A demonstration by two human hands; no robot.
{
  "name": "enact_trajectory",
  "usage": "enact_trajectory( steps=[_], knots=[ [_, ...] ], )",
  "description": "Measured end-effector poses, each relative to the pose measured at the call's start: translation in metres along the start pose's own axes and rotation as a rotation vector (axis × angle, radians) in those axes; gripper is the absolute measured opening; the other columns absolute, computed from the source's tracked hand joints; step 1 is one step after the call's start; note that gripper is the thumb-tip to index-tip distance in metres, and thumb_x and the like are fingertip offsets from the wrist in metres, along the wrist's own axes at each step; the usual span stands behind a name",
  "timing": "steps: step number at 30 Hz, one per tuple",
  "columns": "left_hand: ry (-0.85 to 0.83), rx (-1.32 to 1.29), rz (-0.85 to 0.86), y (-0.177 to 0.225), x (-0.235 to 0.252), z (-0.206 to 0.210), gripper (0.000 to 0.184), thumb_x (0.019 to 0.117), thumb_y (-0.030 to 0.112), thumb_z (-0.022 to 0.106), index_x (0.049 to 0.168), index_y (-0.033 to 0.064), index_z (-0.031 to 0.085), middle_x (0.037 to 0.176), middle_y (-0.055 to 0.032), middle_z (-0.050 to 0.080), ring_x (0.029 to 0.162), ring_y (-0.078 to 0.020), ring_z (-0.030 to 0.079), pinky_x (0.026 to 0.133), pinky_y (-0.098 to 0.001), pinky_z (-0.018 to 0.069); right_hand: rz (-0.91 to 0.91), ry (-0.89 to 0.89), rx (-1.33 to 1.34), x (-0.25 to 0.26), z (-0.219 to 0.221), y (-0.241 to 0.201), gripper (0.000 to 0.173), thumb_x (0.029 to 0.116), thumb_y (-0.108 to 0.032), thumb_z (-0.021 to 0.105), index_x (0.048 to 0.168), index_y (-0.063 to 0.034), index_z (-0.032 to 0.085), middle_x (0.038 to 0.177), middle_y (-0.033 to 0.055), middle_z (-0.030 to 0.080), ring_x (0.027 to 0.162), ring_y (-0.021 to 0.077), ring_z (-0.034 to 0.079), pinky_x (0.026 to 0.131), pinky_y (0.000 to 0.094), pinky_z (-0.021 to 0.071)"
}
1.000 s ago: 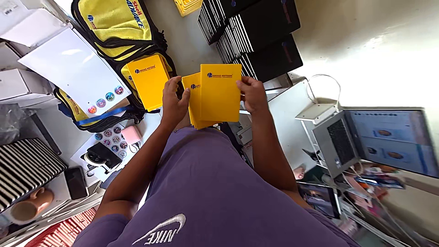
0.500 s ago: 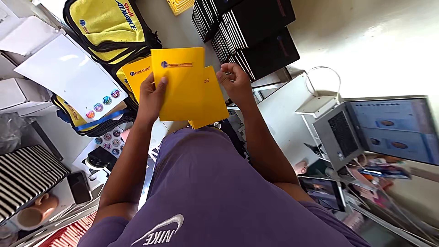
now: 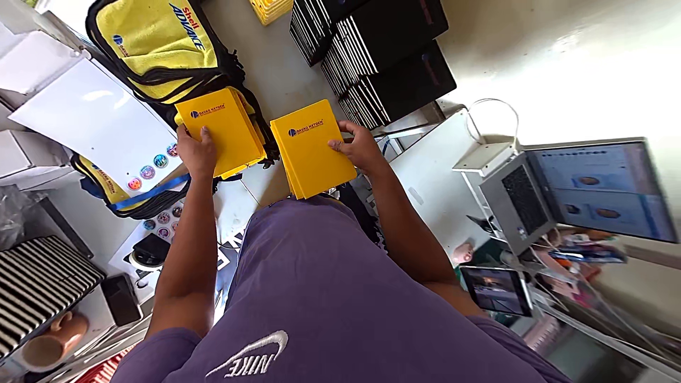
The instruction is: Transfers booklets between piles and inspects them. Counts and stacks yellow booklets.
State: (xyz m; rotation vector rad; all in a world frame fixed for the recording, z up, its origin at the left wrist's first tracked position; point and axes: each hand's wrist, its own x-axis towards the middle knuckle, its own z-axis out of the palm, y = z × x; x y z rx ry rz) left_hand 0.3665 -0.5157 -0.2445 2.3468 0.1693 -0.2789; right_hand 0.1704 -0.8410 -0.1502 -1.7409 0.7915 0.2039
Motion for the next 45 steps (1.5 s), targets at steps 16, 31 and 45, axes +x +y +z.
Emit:
enact_trajectory(
  steps=[16, 31, 45],
  knots=[
    [-0.822, -0.598, 0.582, 0.102, -0.095, -0.020, 0.050, 0.1120, 0.033, 0.033, 0.150, 0.0023, 0.043, 0.115, -0.0121, 0.072, 0.100, -0.0195, 0.073, 0.090, -0.0401, 0.0618, -0.198, 0.061, 0.498, -0.031, -0.005, -0.059, 0.037, 0.1021, -0.004, 0.059, 0.138, -0.0026, 0.051, 0.117, 0.0106, 0.069, 0.102, 0.0202, 0.072, 0.087, 0.0396, 0.0633],
    [-0.152, -0.572, 0.092, -0.006, -0.026, -0.022, 0.026, 0.1108, 0.019, 0.045, 0.127, 0.0023, 0.057, 0.097, -0.0063, 0.070, 0.083, -0.0111, 0.072, 0.076, -0.0327, 0.0623, -0.182, 0.187, -0.166, 0.017, 0.006, -0.004, 0.043, 0.1002, -0.026, 0.065, 0.139, -0.0088, 0.059, 0.139, 0.0112, 0.062, 0.110, 0.0212, 0.069, 0.092, 0.0404, 0.0591],
    [-0.034, 0.182, 0.016, 0.005, -0.032, -0.019, 0.078, 0.0872, 0.037, 0.071, 0.150, 0.0002, 0.043, 0.151, -0.0343, 0.038, 0.139, -0.0534, 0.037, 0.109, -0.0676, 0.0361, -0.286, 0.208, -0.687, 0.015, 0.036, -0.025, 0.025, 0.0976, -0.019, 0.064, 0.121, -0.0125, 0.068, 0.153, 0.0142, 0.045, 0.120, 0.0306, 0.064, 0.090, 0.0478, 0.0593]
  ],
)
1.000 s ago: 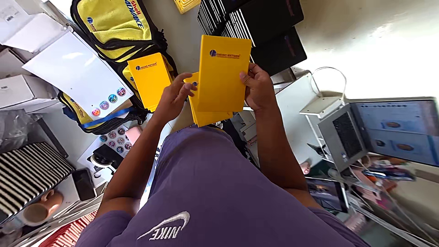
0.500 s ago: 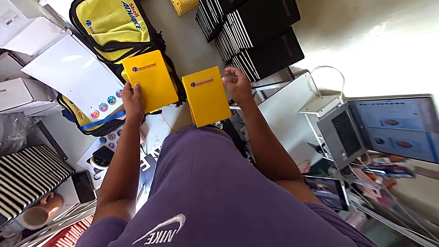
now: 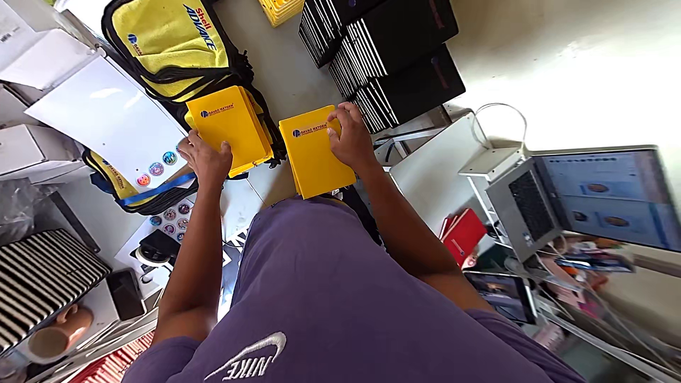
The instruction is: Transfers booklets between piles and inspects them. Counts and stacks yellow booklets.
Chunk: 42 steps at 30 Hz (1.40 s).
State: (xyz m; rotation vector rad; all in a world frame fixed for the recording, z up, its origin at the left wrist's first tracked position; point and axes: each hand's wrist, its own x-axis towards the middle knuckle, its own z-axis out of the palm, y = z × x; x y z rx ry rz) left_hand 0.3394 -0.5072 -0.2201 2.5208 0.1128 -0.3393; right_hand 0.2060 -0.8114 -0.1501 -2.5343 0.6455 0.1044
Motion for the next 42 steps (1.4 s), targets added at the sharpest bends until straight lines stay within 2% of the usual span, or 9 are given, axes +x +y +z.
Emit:
enact_trajectory(
  steps=[4, 10, 15, 25, 30, 35, 37, 39, 42],
  knots=[
    [0.002, -0.010, 0.187, 0.021, -0.015, -0.009, 0.075, 0.0880, 0.032, 0.072, 0.152, 0.0042, 0.044, 0.159, -0.0311, 0.028, 0.141, -0.0547, 0.034, 0.107, -0.0708, 0.0365, -0.022, 0.006, -0.034, -0.001, 0.001, -0.001, 0.024, 0.0980, -0.017, 0.064, 0.121, -0.0117, 0.067, 0.152, 0.0148, 0.047, 0.122, 0.0310, 0.063, 0.092, 0.0478, 0.0588],
    [-0.204, -0.018, 0.446, 0.072, -0.037, -0.004, 0.046, 0.0947, 0.029, 0.068, 0.136, 0.0100, 0.063, 0.154, -0.0211, 0.045, 0.145, -0.0485, 0.034, 0.109, -0.0724, 0.0319, -0.030, -0.010, -0.042, 0.001, 0.000, -0.004, 0.024, 0.0978, -0.013, 0.063, 0.121, -0.0107, 0.066, 0.149, 0.0147, 0.050, 0.120, 0.0319, 0.063, 0.092, 0.0488, 0.0587],
    [-0.253, -0.024, 0.656, 0.103, -0.052, 0.029, 0.038, 0.0938, 0.030, 0.067, 0.130, 0.0181, 0.066, 0.152, -0.0121, 0.048, 0.143, -0.0404, 0.037, 0.109, -0.0651, 0.0349, -0.039, -0.012, -0.049, 0.002, -0.001, -0.005, 0.023, 0.0980, -0.013, 0.063, 0.121, -0.0101, 0.065, 0.147, 0.0139, 0.051, 0.121, 0.0300, 0.063, 0.093, 0.0475, 0.0586],
    [-0.343, 0.096, 0.767, 0.138, -0.063, 0.062, 0.041, 0.0923, 0.039, 0.070, 0.129, 0.0207, 0.065, 0.151, -0.0079, 0.048, 0.144, -0.0366, 0.036, 0.114, -0.0618, 0.0306, 0.010, -0.040, -0.041, 0.004, -0.002, -0.008, 0.018, 0.0951, -0.012, 0.065, 0.113, -0.0121, 0.068, 0.148, 0.0107, 0.050, 0.114, 0.0301, 0.065, 0.086, 0.0493, 0.0598],
    [-0.206, 0.102, 0.839, 0.141, -0.058, 0.071, 0.026, 0.0977, 0.037, 0.064, 0.116, 0.0208, 0.072, 0.138, -0.0020, 0.061, 0.136, -0.0299, 0.048, 0.115, -0.0562, 0.0325, -0.022, -0.026, -0.006, 0.004, -0.001, -0.002, 0.017, 0.0956, -0.011, 0.065, 0.112, -0.0126, 0.069, 0.147, 0.0108, 0.052, 0.118, 0.0295, 0.064, 0.090, 0.0487, 0.0590],
    [-0.093, -0.004, 0.908, 0.147, -0.052, 0.062, 0.021, 0.1022, 0.030, 0.060, 0.104, 0.0196, 0.078, 0.120, 0.0013, 0.071, 0.122, -0.0234, 0.059, 0.111, -0.0512, 0.0372, -0.187, 0.083, 0.111, -0.001, -0.002, 0.008, 0.051, 0.0923, -0.026, 0.071, 0.142, -0.0174, 0.061, 0.158, 0.0122, 0.041, 0.135, 0.0312, 0.051, 0.106, 0.0496, 0.0506],
    [-0.100, -0.030, 0.961, 0.153, -0.054, 0.051, 0.021, 0.1028, 0.029, 0.060, 0.105, 0.0200, 0.079, 0.118, 0.0022, 0.072, 0.119, -0.0224, 0.061, 0.110, -0.0502, 0.0376, -0.306, 0.157, 0.153, -0.004, -0.005, 0.007, 0.035, 0.0985, -0.024, 0.066, 0.132, -0.0144, 0.068, 0.146, 0.0113, 0.055, 0.123, 0.0246, 0.060, 0.102, 0.0415, 0.0538],
    [-0.116, -0.057, 1.018, 0.157, -0.058, 0.044, 0.020, 0.1034, 0.029, 0.061, 0.107, 0.0208, 0.079, 0.118, 0.0027, 0.072, 0.118, -0.0216, 0.061, 0.111, -0.0500, 0.0365, -0.364, 0.203, 0.216, -0.004, -0.006, 0.009, 0.023, 0.1033, -0.019, 0.060, 0.117, -0.0089, 0.075, 0.116, 0.0087, 0.073, 0.101, 0.0180, 0.071, 0.090, 0.0362, 0.0598],
    [-0.172, -0.076, 0.946, 0.155, -0.061, 0.037, 0.031, 0.1010, 0.032, 0.063, 0.127, 0.0174, 0.071, 0.132, -0.0028, 0.067, 0.127, -0.0258, 0.057, 0.112, -0.0523, 0.0377, -0.246, 0.275, 0.314, 0.001, -0.011, 0.020, 0.022, 0.1047, -0.022, 0.060, 0.109, -0.0069, 0.075, 0.097, 0.0054, 0.076, 0.082, 0.0116, 0.072, 0.077, 0.0322, 0.0618]
  ],
)
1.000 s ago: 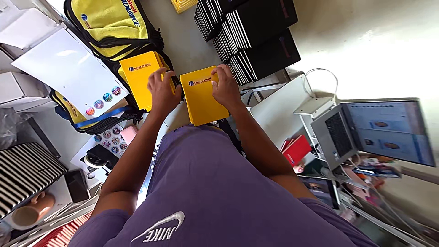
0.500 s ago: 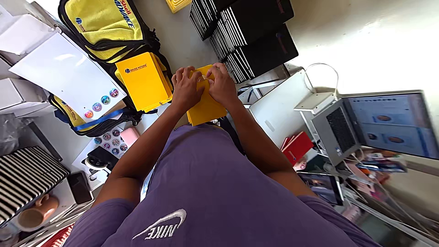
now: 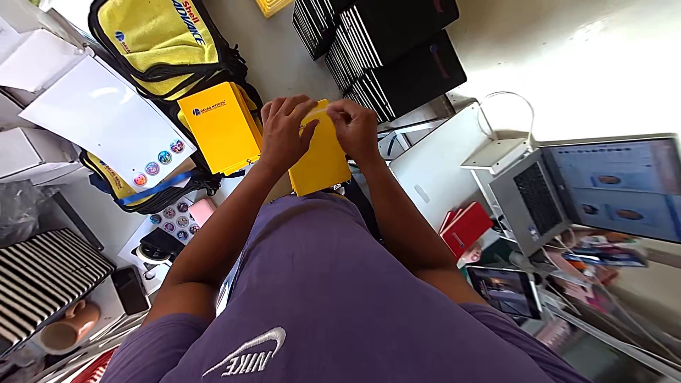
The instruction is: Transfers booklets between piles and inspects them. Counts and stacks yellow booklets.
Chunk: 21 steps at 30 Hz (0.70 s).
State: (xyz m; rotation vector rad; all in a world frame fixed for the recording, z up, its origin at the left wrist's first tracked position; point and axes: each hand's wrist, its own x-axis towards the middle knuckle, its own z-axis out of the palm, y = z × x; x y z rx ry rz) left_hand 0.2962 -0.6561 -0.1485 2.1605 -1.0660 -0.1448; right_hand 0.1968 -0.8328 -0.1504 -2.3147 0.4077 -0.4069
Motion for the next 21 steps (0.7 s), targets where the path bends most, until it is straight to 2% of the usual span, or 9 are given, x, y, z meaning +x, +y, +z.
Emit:
enact_trajectory(
  steps=[3, 5, 6, 8, 11, 13, 16, 19, 21],
  knots=[
    [-0.088, -0.041, -0.289, -0.012, -0.013, 0.003, 0.065, 0.0957, 0.043, 0.068, 0.149, 0.0106, 0.050, 0.152, -0.0154, 0.049, 0.136, -0.0366, 0.048, 0.110, -0.0563, 0.0432, 0.345, 0.081, 0.058, 0.003, -0.007, 0.031, 0.038, 0.1017, -0.027, 0.063, 0.131, -0.0028, 0.064, 0.118, 0.0117, 0.073, 0.094, 0.0190, 0.074, 0.084, 0.0384, 0.0627],
    [-0.115, -0.045, -0.401, -0.025, -0.023, 0.012, 0.073, 0.0940, 0.045, 0.070, 0.152, 0.0082, 0.046, 0.155, -0.0185, 0.043, 0.136, -0.0403, 0.045, 0.109, -0.0561, 0.0441, 0.547, -0.049, 0.037, 0.001, -0.013, 0.048, 0.076, 0.0994, -0.038, 0.067, 0.157, -0.0028, 0.034, 0.147, 0.0187, 0.056, 0.117, 0.0281, 0.068, 0.100, 0.0451, 0.0572],
    [-0.118, -0.044, -0.422, -0.030, -0.028, 0.015, 0.071, 0.0940, 0.045, 0.069, 0.151, 0.0096, 0.047, 0.154, -0.0176, 0.043, 0.134, -0.0402, 0.046, 0.107, -0.0554, 0.0454, 0.601, -0.127, 0.031, -0.001, -0.014, 0.051, 0.082, 0.0995, -0.042, 0.066, 0.160, -0.0024, 0.028, 0.153, 0.0207, 0.049, 0.122, 0.0309, 0.064, 0.103, 0.0482, 0.0541],
    [-0.129, -0.040, -0.435, -0.035, -0.035, 0.018, 0.067, 0.0946, 0.046, 0.068, 0.151, 0.0136, 0.049, 0.153, -0.0152, 0.043, 0.132, -0.0387, 0.047, 0.105, -0.0541, 0.0465, 0.647, -0.240, 0.079, -0.010, -0.012, 0.048, 0.073, 0.1017, -0.047, 0.061, 0.157, -0.0055, 0.038, 0.154, 0.0182, 0.048, 0.122, 0.0302, 0.064, 0.100, 0.0499, 0.0561],
    [-0.125, -0.083, -0.459, -0.037, -0.043, 0.015, 0.060, 0.0936, 0.042, 0.071, 0.142, 0.0106, 0.055, 0.149, -0.0173, 0.046, 0.130, -0.0373, 0.050, 0.105, -0.0530, 0.0478, 0.624, -0.322, 0.202, -0.026, -0.003, 0.039, 0.066, 0.1054, -0.050, 0.052, 0.158, -0.0113, 0.040, 0.158, 0.0149, 0.046, 0.138, 0.0274, 0.054, 0.109, 0.0513, 0.0497],
    [-0.143, -0.154, -0.502, -0.035, -0.049, 0.009, 0.056, 0.0935, 0.040, 0.072, 0.137, 0.0088, 0.056, 0.142, -0.0195, 0.050, 0.117, -0.0318, 0.061, 0.095, -0.0486, 0.0558, 0.604, -0.289, 0.266, -0.034, 0.007, 0.035, 0.061, 0.1077, -0.050, 0.044, 0.156, -0.0133, 0.043, 0.157, 0.0121, 0.048, 0.139, 0.0240, 0.052, 0.112, 0.0499, 0.0476],
    [-0.187, -0.295, -0.596, -0.028, -0.061, -0.002, 0.061, 0.0936, 0.034, 0.074, 0.143, 0.0096, 0.048, 0.134, -0.0190, 0.054, 0.098, -0.0263, 0.068, 0.083, -0.0449, 0.0615, 0.575, -0.210, 0.343, -0.046, 0.021, 0.028, 0.056, 0.1101, -0.048, 0.037, 0.151, -0.0129, 0.050, 0.148, 0.0107, 0.057, 0.134, 0.0189, 0.057, 0.112, 0.0441, 0.0486],
    [-0.047, -0.517, -0.623, -0.026, -0.071, -0.009, 0.050, 0.0962, 0.019, 0.073, 0.137, 0.0074, 0.047, 0.111, -0.0148, 0.068, 0.080, -0.0221, 0.072, 0.074, -0.0414, 0.0636, 0.490, -0.167, 0.296, -0.049, 0.025, 0.026, 0.056, 0.1104, -0.046, 0.034, 0.153, -0.0124, 0.049, 0.151, 0.0122, 0.053, 0.140, 0.0207, 0.051, 0.117, 0.0460, 0.0426],
    [0.082, -0.667, -0.615, -0.027, -0.073, -0.014, 0.049, 0.0959, 0.009, 0.073, 0.135, 0.0071, 0.044, 0.105, -0.0115, 0.070, 0.080, -0.0202, 0.073, 0.074, -0.0383, 0.0641, 0.468, -0.154, 0.297, -0.044, 0.021, 0.028, 0.055, 0.1107, -0.043, 0.033, 0.153, -0.0110, 0.049, 0.152, 0.0120, 0.052, 0.140, 0.0202, 0.050, 0.116, 0.0446, 0.0428]
  ],
)
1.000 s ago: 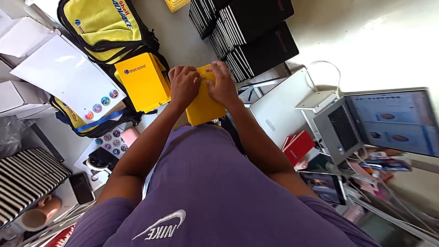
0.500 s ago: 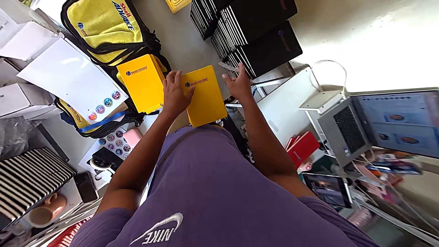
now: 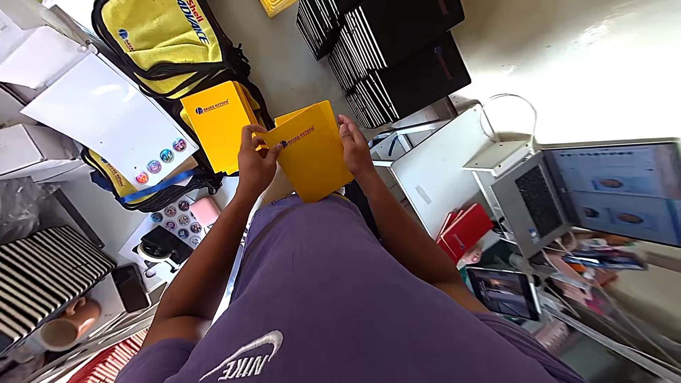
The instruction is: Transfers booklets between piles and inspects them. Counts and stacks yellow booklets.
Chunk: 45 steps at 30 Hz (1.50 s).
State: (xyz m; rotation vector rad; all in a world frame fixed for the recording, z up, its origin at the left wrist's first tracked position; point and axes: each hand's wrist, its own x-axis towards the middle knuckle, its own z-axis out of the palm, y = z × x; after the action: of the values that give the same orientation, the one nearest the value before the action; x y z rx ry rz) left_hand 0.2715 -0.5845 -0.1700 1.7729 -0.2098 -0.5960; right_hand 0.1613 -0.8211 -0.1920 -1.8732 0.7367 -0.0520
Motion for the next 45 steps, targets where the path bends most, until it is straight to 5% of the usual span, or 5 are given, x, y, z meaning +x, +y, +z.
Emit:
enact_trajectory(
  steps=[8, 16, 28, 37, 45],
  knots=[
    [0.426, -0.047, 0.090, -0.011, 0.044, -0.092, 0.042, 0.1048, 0.012, 0.054, 0.145, 0.0018, 0.047, 0.108, -0.0106, 0.072, 0.087, -0.0157, 0.073, 0.080, -0.0368, 0.0631, 0.118, -0.144, -0.178, 0.011, -0.010, -0.008, 0.077, 0.0879, -0.044, 0.080, 0.149, -0.0096, 0.050, 0.137, 0.0123, 0.064, 0.107, 0.0261, 0.071, 0.093, 0.0501, 0.0595],
    [0.531, 0.064, -0.090, -0.062, 0.094, -0.127, 0.035, 0.1042, 0.017, 0.056, 0.138, 0.0058, 0.055, 0.101, -0.0082, 0.072, 0.080, -0.0107, 0.070, 0.077, -0.0318, 0.0596, 0.034, -0.084, -0.250, 0.013, -0.008, -0.018, 0.079, 0.0902, -0.025, 0.080, 0.156, -0.0127, 0.038, 0.146, 0.0140, 0.057, 0.108, 0.0284, 0.071, 0.091, 0.0490, 0.0611],
    [0.679, 0.094, -0.023, -0.080, 0.105, -0.109, 0.040, 0.0994, 0.019, 0.059, 0.136, 0.0036, 0.054, 0.109, -0.0066, 0.072, 0.094, -0.0096, 0.070, 0.085, -0.0303, 0.0573, -0.140, -0.048, -0.591, 0.026, 0.007, -0.048, 0.029, 0.0944, -0.012, 0.065, 0.123, -0.0124, 0.065, 0.150, 0.0133, 0.051, 0.132, 0.0287, 0.057, 0.099, 0.0486, 0.0555],
    [0.672, 0.269, 0.031, -0.063, 0.107, -0.105, 0.049, 0.0927, 0.018, 0.060, 0.140, 0.0040, 0.056, 0.140, -0.0182, 0.054, 0.118, -0.0219, 0.059, 0.097, -0.0323, 0.0500, -0.143, -0.031, -0.635, 0.026, 0.009, -0.052, 0.031, 0.0937, -0.011, 0.066, 0.125, -0.0108, 0.065, 0.147, 0.0143, 0.054, 0.128, 0.0291, 0.060, 0.097, 0.0478, 0.0566],
    [0.059, 0.459, 0.277, 0.009, 0.068, -0.026, 0.038, 0.0975, 0.017, 0.062, 0.133, 0.0040, 0.062, 0.138, -0.0206, 0.058, 0.129, -0.0351, 0.055, 0.106, -0.0519, 0.0489, -0.033, -0.104, -0.603, 0.034, 0.006, -0.058, 0.035, 0.0915, -0.010, 0.068, 0.126, -0.0112, 0.064, 0.146, 0.0153, 0.052, 0.125, 0.0325, 0.061, 0.095, 0.0531, 0.0567]
  ],
)
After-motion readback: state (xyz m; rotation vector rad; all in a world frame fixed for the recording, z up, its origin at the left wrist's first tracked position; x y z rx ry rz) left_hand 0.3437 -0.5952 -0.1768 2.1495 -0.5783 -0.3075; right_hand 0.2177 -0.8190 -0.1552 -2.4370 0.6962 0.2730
